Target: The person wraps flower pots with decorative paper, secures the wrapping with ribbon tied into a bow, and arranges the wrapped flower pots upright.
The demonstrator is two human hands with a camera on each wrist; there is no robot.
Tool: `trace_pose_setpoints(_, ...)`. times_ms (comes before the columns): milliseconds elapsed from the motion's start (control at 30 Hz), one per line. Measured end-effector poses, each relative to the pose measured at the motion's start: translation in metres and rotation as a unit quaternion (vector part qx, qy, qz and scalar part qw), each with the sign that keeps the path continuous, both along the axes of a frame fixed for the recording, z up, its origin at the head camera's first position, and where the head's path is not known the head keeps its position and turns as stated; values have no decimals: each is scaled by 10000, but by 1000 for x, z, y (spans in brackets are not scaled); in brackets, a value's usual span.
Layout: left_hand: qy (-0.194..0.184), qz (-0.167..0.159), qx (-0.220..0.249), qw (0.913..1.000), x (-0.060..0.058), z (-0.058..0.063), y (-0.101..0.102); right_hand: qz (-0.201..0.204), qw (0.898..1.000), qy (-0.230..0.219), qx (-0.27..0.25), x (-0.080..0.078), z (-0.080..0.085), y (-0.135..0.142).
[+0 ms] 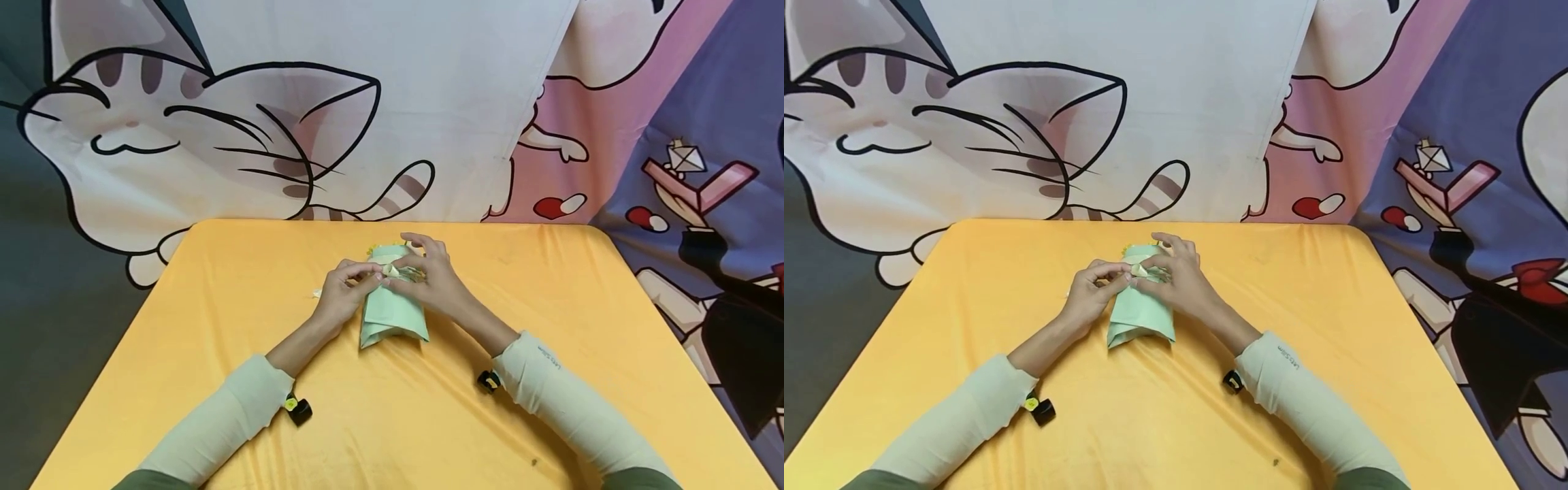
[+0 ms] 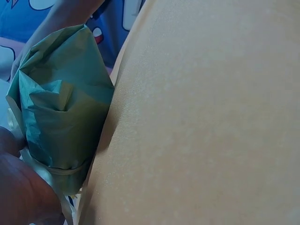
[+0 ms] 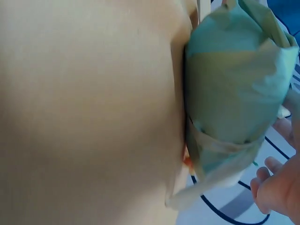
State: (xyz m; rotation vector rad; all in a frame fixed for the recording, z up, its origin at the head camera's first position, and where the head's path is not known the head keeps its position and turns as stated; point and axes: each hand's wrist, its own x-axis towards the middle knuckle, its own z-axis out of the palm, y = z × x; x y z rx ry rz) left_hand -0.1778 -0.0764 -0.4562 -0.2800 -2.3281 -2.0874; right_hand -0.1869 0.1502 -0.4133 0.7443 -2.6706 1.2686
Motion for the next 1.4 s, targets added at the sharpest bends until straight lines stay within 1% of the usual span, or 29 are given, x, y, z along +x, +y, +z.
trace_pose_setpoints(100,-25,-6,49,10000,0,-1,1,-103,9998,91,-133,0,-3,-5)
trace_pose_setpoints(200,-22,-3,59,10000,1,-2,1,-182,9995,77,-234,1,-6,-7)
trace_pose_setpoints(400,140,-10,-147,9998,0,0,-1,-162,9995,0,-275,5,-9,-10)
trace_pose_setpoints(633,396,-151,-326,9986,-7,3,-11,-156,9993,-174,-293,6,-11,-13)
trace_pose_setpoints(733,400,-19,-287,9988,-11,7,-16,-147,9992,-229,-280,6,-12,-16)
trace_pose_setpoints(800,433,66,-499,9978,-17,11,-20,-135,9993,-233,-244,6,-12,-17)
trace_pose_setpoints(867,466,76,-836,9954,-23,14,-24,-131,9994,-238,-219,5,-11,-18)
trace_pose_setpoints(967,580,-77,-1447,9877,-31,14,-27,-144,9996,-194,-171,5,-9,-18)
trace_pose_setpoints(1033,621,-193,-1584,9852,-33,14,-27,-159,9996,-185,-161,5,-8,-18)
trace_pose_setpoints(1100,628,-225,-1588,9850,-34,15,-29,-172,9996,-169,-152,6,-7,-18)
trace_pose_setpoints(1200,575,-151,-1423,9880,-37,21,-36,-182,9994,-213,-197,6,-6,-17)
trace_pose_setpoints(1300,467,19,-1136,9924,-44,28,-49,-194,9991,-263,-257,7,-5,-17)
trace_pose_setpoints(1400,384,284,-935,9945,-51,34,-69,-217,9989,-297,-293,6,-6,-15)
